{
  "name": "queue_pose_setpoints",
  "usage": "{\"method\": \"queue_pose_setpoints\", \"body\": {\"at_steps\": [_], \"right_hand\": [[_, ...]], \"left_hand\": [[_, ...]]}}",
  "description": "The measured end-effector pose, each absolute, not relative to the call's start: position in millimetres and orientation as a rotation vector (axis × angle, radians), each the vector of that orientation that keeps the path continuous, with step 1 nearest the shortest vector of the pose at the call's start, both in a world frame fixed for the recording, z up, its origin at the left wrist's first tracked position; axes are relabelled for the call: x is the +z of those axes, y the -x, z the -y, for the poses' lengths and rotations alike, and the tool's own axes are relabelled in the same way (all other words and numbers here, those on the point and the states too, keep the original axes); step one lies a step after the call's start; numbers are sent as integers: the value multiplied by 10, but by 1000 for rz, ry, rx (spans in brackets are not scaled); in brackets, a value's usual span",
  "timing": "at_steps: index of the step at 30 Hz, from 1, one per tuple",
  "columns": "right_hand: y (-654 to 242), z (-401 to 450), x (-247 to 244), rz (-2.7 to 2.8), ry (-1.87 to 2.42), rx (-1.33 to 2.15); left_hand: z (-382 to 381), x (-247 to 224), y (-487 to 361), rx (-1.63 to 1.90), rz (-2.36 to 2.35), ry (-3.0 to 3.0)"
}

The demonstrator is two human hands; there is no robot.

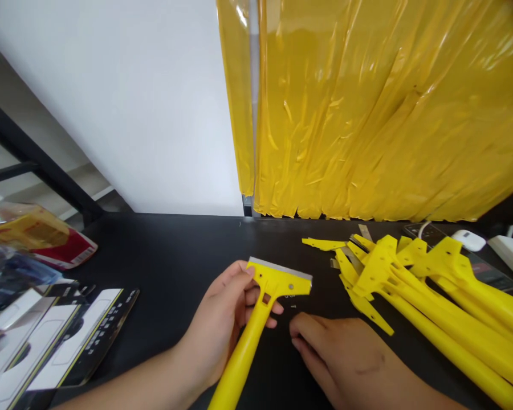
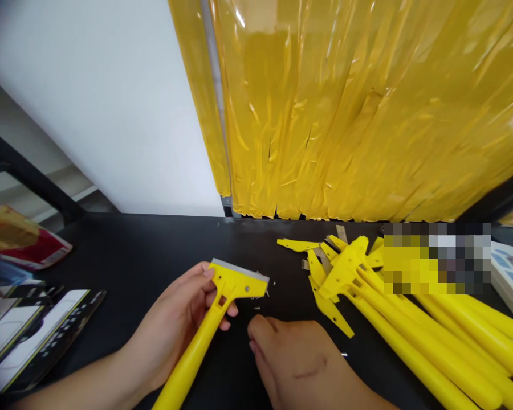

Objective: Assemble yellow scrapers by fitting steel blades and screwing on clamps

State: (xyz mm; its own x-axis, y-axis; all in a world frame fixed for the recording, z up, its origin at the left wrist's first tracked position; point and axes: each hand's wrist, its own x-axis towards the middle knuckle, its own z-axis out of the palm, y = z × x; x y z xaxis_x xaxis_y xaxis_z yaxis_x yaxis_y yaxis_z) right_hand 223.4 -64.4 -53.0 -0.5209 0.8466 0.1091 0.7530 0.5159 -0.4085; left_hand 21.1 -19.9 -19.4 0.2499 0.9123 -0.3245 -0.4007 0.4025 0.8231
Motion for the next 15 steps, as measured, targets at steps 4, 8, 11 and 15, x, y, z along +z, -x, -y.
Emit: {"method": "queue_pose_setpoints", "body": {"at_steps": [4, 8, 11, 15], "right_hand": [[-2240, 606, -389, 2131, 1403, 913], [-2262, 556, -115, 1253, 1349, 1802], [-2257, 563, 2, 887, 1307, 2032], [-2256, 605, -2, 737, 1247, 2145]], "left_hand": [[255, -207, -207, 844, -733, -638], [354, -219, -215, 645, -629, -628], [407, -218, -230, 540, -647, -666], [413, -202, -249, 506, -703, -747]]}}
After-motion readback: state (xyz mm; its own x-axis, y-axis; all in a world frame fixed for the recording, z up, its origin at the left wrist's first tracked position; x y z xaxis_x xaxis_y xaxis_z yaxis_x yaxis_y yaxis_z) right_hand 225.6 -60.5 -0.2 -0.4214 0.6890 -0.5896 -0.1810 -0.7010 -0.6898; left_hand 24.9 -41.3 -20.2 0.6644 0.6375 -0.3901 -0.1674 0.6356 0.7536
